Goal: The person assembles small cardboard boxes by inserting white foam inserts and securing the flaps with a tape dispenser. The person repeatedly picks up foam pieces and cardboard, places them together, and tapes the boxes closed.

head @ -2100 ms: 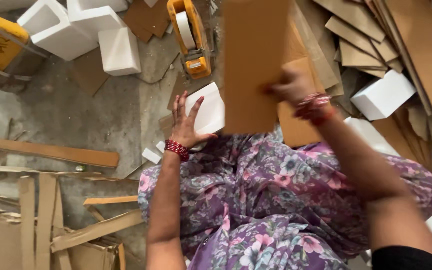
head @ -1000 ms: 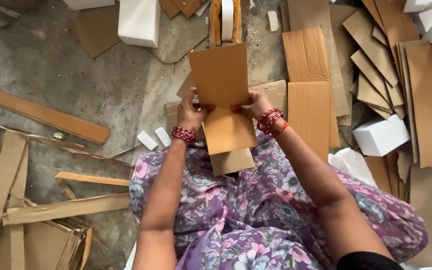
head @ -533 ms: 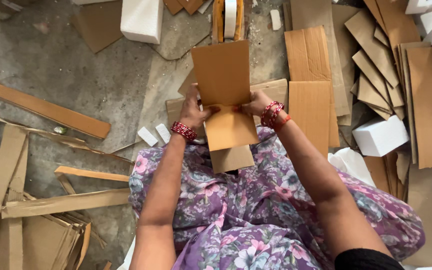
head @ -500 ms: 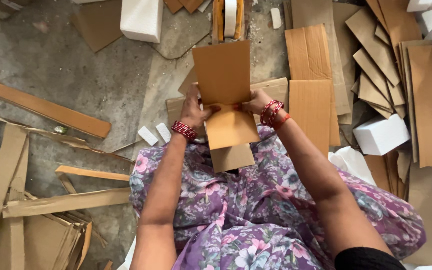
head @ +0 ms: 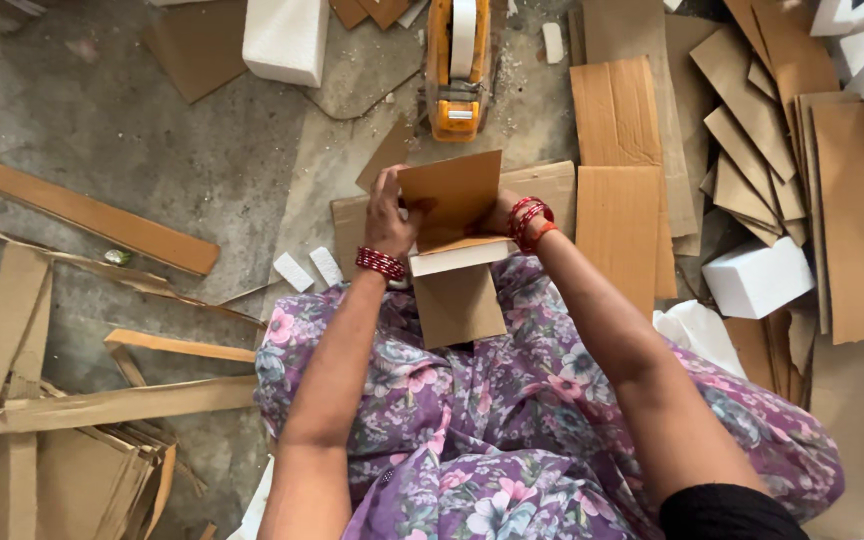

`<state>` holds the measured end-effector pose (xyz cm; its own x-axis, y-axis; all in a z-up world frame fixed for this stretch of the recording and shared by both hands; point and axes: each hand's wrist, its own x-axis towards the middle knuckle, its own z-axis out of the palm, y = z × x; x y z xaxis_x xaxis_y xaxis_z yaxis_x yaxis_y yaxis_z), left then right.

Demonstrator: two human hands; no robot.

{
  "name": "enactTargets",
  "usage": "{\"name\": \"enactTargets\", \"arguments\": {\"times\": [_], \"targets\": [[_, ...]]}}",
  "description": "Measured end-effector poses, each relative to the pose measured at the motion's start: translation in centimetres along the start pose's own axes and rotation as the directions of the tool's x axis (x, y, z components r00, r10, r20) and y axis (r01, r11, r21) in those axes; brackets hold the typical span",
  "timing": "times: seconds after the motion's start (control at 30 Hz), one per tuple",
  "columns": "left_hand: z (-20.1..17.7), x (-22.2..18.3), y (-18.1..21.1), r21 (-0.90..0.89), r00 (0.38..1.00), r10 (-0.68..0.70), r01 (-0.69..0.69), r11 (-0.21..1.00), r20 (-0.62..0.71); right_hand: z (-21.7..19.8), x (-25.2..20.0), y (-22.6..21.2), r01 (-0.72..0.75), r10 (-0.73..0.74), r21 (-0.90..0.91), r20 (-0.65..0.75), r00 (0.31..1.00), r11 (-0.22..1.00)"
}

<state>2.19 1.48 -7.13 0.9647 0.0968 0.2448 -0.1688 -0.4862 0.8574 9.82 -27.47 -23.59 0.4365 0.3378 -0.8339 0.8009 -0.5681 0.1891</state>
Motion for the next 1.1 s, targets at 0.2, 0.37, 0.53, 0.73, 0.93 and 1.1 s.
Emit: {"name": "enactTargets", "arguments": {"times": [0.2,0.37,0.53,0.73,0.93,1.1], "targets": [[-0.5,0.4,1.1,-0.001,0.999,0.029,-0.029,1.000,-0.014,-1.8,-2.0,-1.4,0.458,0.322,0.885,-0.460,0.828,0.086],[-0.2,0.1,0.8,0.028,1.000,0.020,-0.020,0.999,0.004,-3.5,-3.8,-2.5,0.316,0.291,0.948,-0.311,0.905,0.033],[-0.1,0.4,0.9,0.057,0.999,-0.047,0.046,0.997,0.016,-3.7,-3.2,-2.5,0.497,0.240,0.864,-0.468,0.851,-0.076],[-2.1,1.0,1.6,-0.090,0.974,-0.176,0.191,0.978,0.145,-4.8,-1.9,-3.0,0.427,0.296,0.880,-0.473,0.830,0.210],[-2.6,1.2,1.3,-0.280,0.976,-0.160,0.197,0.940,0.150,-6.4,-3.1,-2.5,0.404,0.271,0.872,-0.475,0.837,0.277],[-2.1,1.5,1.0,-0.263,0.964,-0.224,0.255,0.930,0.143,-7.6,-5.3,-2.8,0.293,0.328,0.863,-0.441,0.835,0.412]]}}
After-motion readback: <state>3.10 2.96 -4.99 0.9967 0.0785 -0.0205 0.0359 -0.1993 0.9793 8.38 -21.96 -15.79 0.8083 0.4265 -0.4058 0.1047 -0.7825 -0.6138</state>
